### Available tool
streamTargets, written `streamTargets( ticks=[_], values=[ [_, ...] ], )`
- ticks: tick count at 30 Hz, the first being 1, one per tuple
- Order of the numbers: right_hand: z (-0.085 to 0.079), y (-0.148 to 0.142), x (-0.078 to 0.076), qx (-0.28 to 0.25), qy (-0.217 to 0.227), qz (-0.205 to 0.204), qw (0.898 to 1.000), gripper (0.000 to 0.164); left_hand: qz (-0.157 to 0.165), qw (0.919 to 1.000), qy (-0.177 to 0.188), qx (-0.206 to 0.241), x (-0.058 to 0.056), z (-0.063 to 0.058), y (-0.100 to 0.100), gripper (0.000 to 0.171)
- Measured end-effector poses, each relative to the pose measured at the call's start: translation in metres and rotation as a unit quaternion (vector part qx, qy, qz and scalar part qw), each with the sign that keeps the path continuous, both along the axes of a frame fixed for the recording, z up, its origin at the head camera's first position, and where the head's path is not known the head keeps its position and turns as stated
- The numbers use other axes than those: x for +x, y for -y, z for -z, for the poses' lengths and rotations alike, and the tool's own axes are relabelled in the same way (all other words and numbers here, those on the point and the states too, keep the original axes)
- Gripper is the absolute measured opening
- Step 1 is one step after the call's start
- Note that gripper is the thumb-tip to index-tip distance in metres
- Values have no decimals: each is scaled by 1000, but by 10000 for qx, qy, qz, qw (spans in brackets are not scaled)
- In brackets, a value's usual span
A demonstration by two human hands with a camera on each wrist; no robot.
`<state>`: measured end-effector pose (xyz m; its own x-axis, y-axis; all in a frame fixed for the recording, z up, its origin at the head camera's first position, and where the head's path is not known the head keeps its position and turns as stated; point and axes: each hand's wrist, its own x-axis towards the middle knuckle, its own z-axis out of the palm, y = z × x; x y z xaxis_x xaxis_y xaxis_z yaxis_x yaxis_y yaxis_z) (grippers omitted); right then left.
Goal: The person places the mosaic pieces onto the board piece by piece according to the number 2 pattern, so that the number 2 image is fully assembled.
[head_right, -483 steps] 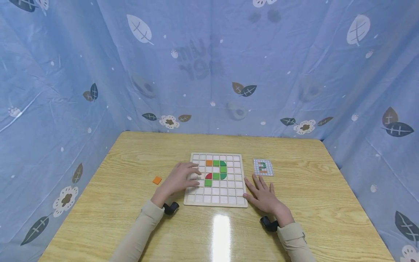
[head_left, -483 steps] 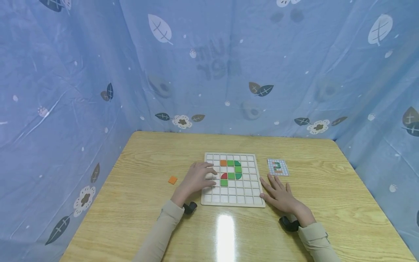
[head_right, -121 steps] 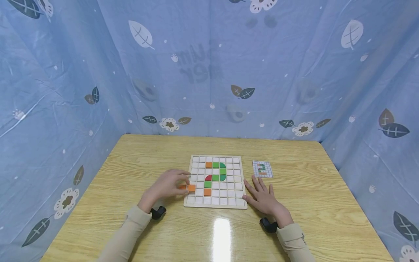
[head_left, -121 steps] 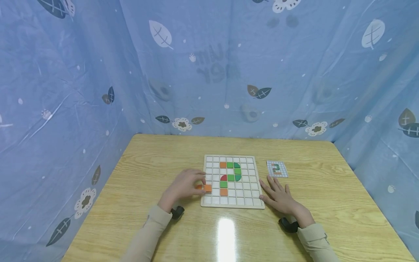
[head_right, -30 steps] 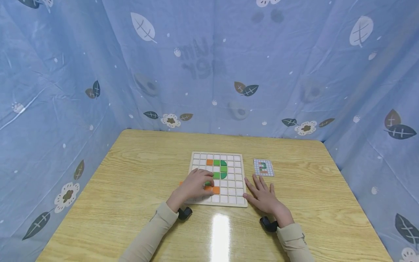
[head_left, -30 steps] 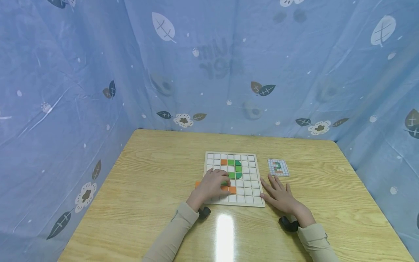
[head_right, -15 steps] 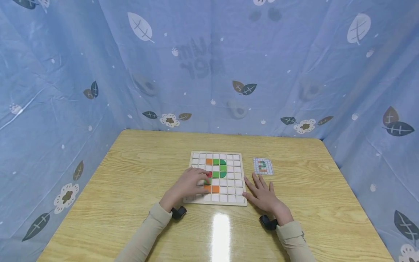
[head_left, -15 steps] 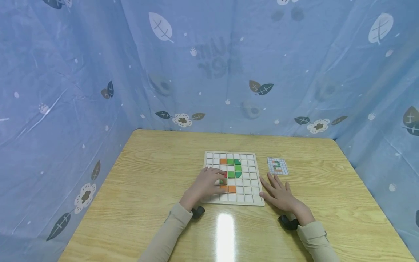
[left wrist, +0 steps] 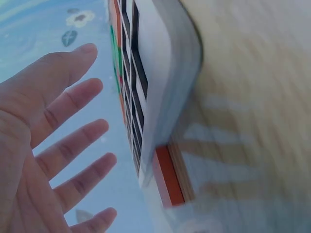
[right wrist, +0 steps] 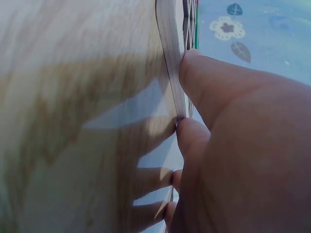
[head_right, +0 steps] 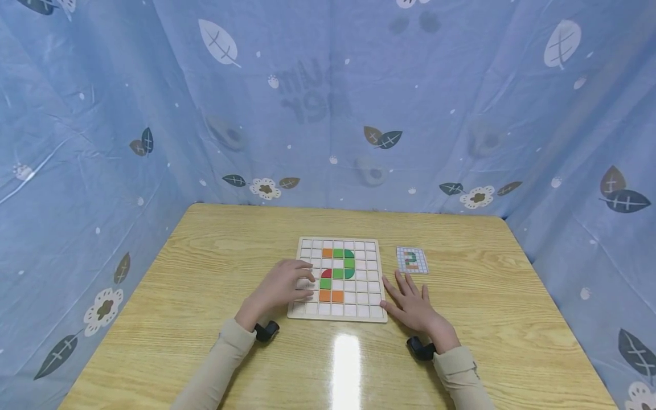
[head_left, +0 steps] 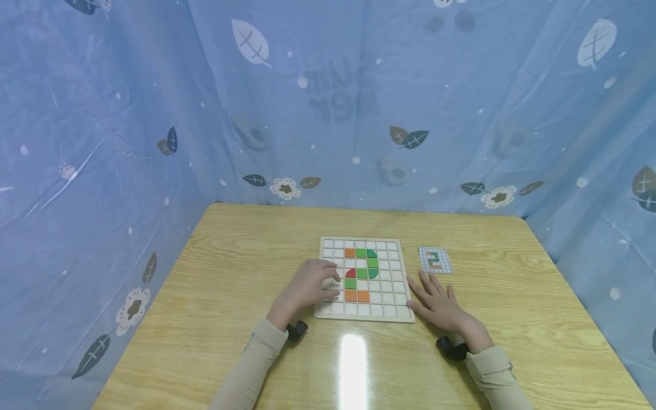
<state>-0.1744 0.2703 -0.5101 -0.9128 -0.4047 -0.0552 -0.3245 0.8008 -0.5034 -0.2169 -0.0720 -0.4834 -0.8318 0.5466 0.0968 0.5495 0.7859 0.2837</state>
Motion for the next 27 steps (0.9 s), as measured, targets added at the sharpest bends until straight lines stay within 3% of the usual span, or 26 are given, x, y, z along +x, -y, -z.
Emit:
streamTargets(
  ticks=[7,16,23,27],
  values=[
    [0,0,1,-74,-46,1,10000,64,-163,9997,-4,156,1,0,16,25],
    [12,-8,-5,-101,-132,-105,9998,64,-279,9993,-40,248,2,4,35,25],
    [5,-4,0,-320,-216,-153,9991,63,-269,9994,-70,219,2,5,46,25],
    [0,-2,2,-186,-75,-60,9998,64,-230,9997,-25,128,2,5,52,27]
  ],
)
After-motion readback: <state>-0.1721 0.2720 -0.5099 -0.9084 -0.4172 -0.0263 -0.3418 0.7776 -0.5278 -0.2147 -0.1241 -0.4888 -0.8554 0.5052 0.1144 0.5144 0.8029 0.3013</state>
